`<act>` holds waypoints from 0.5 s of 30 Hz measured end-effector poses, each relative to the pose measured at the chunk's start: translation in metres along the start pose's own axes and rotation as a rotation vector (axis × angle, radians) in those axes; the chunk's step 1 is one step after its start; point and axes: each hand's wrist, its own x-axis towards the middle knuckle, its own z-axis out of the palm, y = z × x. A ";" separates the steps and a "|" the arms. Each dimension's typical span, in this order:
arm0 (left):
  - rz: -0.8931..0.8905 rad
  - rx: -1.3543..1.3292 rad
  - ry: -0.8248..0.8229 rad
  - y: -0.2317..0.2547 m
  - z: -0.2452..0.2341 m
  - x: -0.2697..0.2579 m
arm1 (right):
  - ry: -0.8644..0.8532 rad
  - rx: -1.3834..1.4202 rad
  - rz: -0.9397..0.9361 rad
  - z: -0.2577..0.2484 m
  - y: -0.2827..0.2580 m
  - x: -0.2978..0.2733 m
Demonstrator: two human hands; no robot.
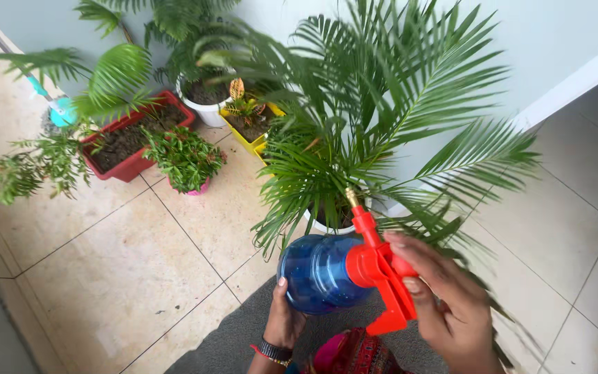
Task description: The person uses a blue spray bottle with a red nozzle to water several potted plants on a balcony. They pump the handle to build pressure and then spray water onto the leaves and soil of different plants.
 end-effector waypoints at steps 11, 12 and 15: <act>-0.179 0.066 -0.007 0.114 0.197 -0.174 | 0.171 -0.123 -0.036 -0.140 -0.225 0.091; -0.180 0.080 0.003 0.123 0.204 -0.185 | 0.105 -0.141 -0.059 -0.135 -0.234 0.089; -0.228 0.145 0.130 0.140 0.222 -0.214 | 0.006 -0.198 -0.061 -0.126 -0.252 0.084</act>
